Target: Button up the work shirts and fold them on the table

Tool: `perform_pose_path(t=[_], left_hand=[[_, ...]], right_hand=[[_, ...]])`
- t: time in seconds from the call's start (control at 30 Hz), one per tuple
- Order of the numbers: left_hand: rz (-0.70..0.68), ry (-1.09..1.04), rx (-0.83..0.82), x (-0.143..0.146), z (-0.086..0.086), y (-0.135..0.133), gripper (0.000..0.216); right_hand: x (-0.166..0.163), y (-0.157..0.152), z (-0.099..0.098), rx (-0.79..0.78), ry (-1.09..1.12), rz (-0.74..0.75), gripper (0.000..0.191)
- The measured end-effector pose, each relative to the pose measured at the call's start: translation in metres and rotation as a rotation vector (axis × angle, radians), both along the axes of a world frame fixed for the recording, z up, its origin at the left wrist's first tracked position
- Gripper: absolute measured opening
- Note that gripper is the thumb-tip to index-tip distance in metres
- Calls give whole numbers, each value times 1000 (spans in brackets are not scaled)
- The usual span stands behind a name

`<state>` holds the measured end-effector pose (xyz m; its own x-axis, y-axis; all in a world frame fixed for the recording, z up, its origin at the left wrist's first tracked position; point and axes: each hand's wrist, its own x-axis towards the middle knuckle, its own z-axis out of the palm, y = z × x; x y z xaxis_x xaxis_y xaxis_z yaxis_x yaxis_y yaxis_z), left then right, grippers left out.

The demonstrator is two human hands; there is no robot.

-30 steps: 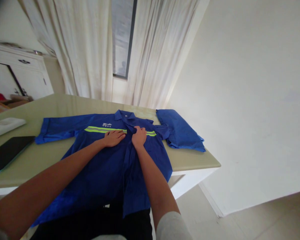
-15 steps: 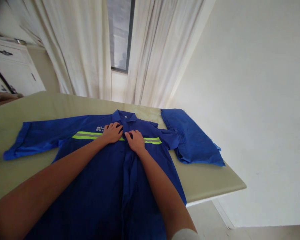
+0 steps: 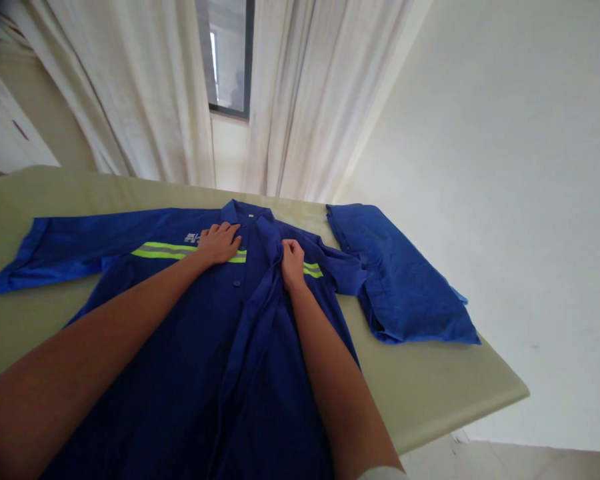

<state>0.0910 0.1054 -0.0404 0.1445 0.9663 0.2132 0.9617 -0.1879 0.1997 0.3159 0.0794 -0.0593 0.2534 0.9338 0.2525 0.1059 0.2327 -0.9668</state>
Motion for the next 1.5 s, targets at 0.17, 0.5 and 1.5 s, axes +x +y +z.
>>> perform_pose_path(t=[0.17,0.5,1.5], left_hand=[[3,-4,31,4,1,8,58],[-63,-53,19,2,-10,13,59],[-246,19,47,11,20,-61,43]], right_hand=[[-7,-6,0,5,20,79,35],[-11,-14,12,35,-201,92,24],[-16,-16,13,142,-636,105,19]])
